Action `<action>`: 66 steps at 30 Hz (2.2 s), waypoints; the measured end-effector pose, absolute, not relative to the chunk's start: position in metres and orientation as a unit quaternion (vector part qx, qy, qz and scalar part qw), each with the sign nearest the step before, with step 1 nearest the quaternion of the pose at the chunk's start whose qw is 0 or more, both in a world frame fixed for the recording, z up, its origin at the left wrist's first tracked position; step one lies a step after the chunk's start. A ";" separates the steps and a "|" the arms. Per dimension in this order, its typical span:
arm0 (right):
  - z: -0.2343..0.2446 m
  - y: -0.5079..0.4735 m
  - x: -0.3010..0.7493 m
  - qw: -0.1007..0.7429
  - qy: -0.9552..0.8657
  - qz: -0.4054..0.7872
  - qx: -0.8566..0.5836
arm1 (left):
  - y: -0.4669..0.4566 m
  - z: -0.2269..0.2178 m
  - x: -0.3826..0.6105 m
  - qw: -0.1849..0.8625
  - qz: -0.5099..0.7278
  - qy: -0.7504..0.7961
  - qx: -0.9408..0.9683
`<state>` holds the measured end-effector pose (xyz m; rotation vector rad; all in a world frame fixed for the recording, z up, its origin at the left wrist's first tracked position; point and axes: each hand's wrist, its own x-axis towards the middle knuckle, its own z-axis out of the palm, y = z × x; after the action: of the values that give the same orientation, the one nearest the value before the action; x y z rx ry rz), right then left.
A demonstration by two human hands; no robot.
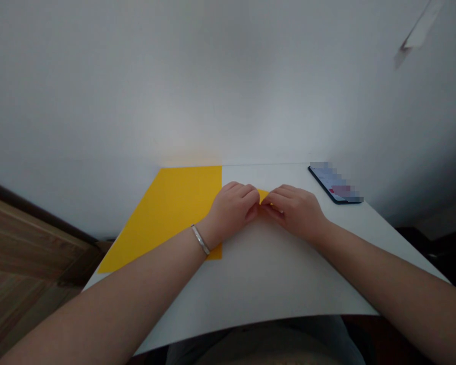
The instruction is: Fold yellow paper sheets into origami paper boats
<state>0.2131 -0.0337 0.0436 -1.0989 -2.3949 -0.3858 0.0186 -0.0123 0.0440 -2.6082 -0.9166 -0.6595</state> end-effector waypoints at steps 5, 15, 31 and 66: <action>0.044 -0.032 0.216 0.253 -0.866 -0.125 -0.412 | -0.010 0.042 0.014 0.163 -0.209 -0.329 -0.906; 0.044 -0.022 0.232 0.287 -0.866 -0.035 -0.409 | -0.010 0.034 0.007 0.124 -0.185 -0.399 -0.890; 0.035 -0.010 0.253 0.393 -0.819 -0.009 -0.419 | 0.001 0.017 -0.008 -0.025 -0.245 -0.507 -0.826; 0.019 0.001 0.248 0.342 -0.820 -0.062 -0.454 | -0.011 0.028 0.004 -0.027 -0.217 -0.333 -0.917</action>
<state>0.2484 0.0008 0.0186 -1.1817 -2.1321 -0.1613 0.0040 -0.0111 0.0282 -2.9328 -1.0637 -0.6934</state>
